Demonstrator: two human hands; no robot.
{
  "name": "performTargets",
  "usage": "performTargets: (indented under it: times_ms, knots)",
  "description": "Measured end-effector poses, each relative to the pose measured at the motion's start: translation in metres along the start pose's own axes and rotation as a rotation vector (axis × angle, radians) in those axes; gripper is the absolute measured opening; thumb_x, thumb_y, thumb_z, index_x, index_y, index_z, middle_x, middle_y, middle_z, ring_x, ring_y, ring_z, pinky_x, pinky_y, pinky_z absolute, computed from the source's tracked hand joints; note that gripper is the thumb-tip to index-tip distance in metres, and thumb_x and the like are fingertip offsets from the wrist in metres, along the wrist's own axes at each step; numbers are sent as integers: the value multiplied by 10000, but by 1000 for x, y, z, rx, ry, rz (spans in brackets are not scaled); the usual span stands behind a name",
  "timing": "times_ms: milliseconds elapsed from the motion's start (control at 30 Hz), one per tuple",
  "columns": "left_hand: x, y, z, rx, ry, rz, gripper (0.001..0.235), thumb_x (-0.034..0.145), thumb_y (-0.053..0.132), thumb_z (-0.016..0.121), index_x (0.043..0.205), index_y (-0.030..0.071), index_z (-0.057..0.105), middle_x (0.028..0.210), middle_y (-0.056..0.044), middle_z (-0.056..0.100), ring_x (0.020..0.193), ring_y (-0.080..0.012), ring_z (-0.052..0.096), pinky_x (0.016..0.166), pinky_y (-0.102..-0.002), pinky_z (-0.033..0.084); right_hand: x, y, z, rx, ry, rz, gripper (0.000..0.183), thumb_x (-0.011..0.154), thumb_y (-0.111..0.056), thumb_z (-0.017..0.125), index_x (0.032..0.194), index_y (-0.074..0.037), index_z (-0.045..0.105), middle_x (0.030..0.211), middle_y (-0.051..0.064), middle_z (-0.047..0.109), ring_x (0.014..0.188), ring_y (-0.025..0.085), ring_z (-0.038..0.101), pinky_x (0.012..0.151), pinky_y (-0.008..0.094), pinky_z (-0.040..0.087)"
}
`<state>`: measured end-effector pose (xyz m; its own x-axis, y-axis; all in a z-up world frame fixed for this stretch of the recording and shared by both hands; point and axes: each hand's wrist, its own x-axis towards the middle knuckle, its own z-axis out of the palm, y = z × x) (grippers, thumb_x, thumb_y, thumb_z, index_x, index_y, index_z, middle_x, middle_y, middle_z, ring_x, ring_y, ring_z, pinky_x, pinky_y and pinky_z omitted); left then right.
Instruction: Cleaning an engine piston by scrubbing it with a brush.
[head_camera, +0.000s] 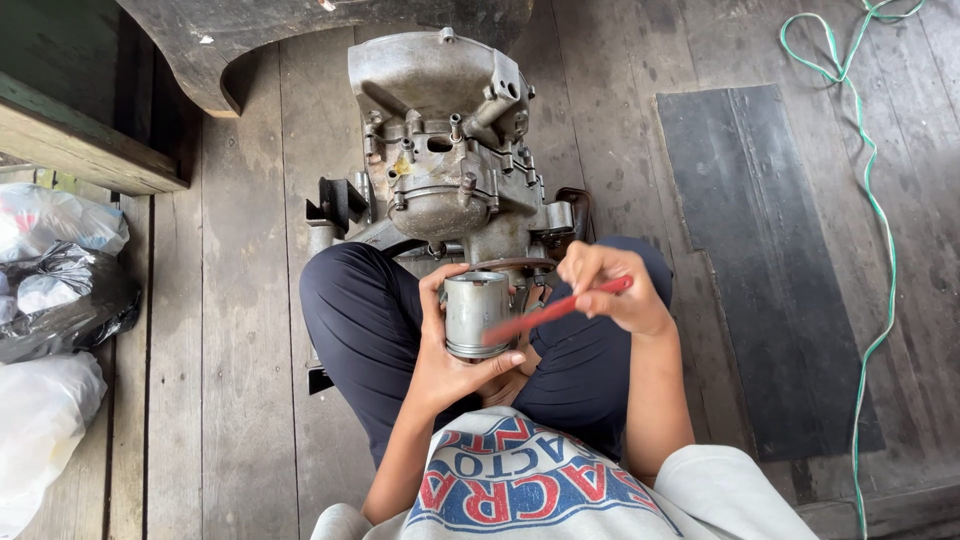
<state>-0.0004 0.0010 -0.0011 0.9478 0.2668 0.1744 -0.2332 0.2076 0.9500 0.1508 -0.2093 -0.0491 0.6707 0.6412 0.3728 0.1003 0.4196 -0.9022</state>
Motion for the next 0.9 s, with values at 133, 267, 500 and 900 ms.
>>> performTargets:
  times_ms: [133,267,500,900]
  knots:
    - [-3,-8,-1,97,75,-19,1036,537,203,1001,1369,77,396,1326,-208,552,1232,-378,568,1077,-586,364,4,5,-9,-33,117,-32,183,883,-62,740,775,-38,594,505,38,503,728,197,477,829,380,459]
    - [2,-1,-3,48,20,0,984,600,136,971,1371,79,361,1191,-186,675,1125,-304,658,1060,-531,392,5,-6,8,-21,-58,7,157,824,-63,804,769,-35,659,538,35,579,711,200,502,746,338,441]
    - [-2,-10,1,106,71,-28,1033,542,207,994,1375,79,396,1326,-185,494,1178,-332,547,1059,-583,377,8,-1,-5,-31,22,-34,172,851,-67,775,781,-16,626,543,59,567,728,215,496,794,376,447]
    - [6,-3,0,22,-19,33,988,601,85,966,1374,50,353,1161,-192,684,1087,-311,683,1043,-513,429,6,-8,8,27,-90,43,148,803,-45,823,761,-47,681,571,33,574,755,202,513,768,335,443]
